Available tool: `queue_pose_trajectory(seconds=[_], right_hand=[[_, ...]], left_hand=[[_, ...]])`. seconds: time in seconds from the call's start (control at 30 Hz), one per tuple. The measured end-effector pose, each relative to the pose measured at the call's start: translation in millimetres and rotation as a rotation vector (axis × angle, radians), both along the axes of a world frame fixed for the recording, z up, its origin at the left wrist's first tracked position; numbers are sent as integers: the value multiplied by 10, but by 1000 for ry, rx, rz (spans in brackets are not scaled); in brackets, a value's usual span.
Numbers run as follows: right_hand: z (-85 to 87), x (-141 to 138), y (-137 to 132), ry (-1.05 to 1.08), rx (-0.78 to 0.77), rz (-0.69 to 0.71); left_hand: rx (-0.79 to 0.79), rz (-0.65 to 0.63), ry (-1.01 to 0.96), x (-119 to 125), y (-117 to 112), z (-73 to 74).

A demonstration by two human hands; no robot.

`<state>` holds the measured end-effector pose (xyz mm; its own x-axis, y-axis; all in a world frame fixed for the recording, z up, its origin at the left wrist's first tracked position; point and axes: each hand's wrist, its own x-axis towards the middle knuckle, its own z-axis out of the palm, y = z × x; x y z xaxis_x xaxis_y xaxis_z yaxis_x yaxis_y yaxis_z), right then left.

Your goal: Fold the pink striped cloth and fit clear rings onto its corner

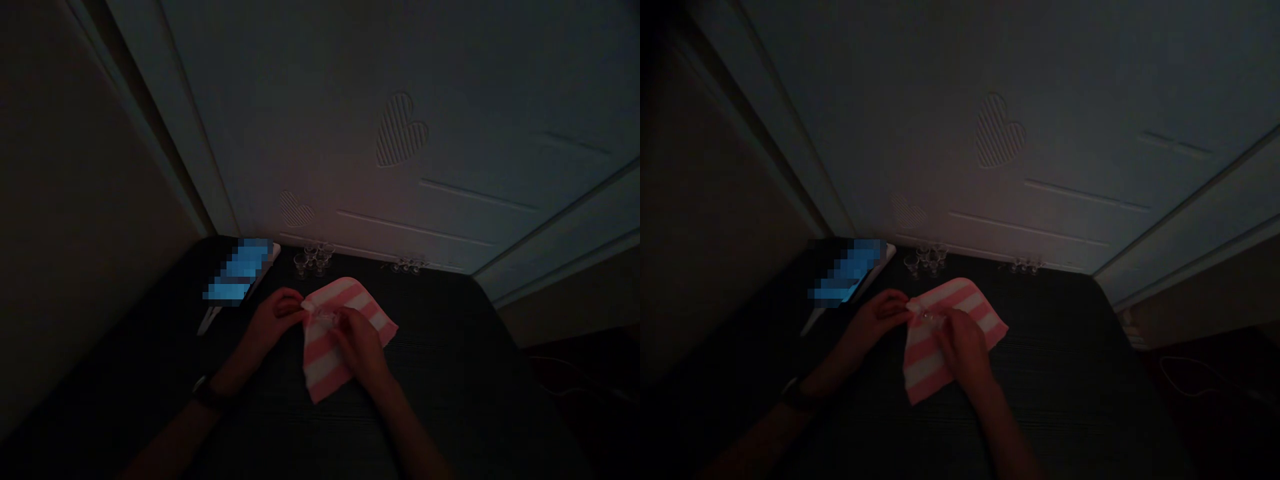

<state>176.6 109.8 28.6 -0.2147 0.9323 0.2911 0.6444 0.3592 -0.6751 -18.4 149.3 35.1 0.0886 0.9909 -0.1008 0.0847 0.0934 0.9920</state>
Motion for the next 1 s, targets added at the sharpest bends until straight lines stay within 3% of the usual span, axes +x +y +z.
queue_pose_trajectory(seconds=[0.33,0.5,0.7,1.0], right_hand=[[53,19,11,-116,-82,-117],[55,-14,-9,-2,-82,-59],[34,-41,-25,39,-36,-10],[26,-4,-11,10,-33,-60]], left_hand=[[18,-95,-49,49,-30,-31],[39,-28,-40,52,-14,-66],[58,67,-25,52,-20,-2],[56,14,-41,59,-13,-13]])
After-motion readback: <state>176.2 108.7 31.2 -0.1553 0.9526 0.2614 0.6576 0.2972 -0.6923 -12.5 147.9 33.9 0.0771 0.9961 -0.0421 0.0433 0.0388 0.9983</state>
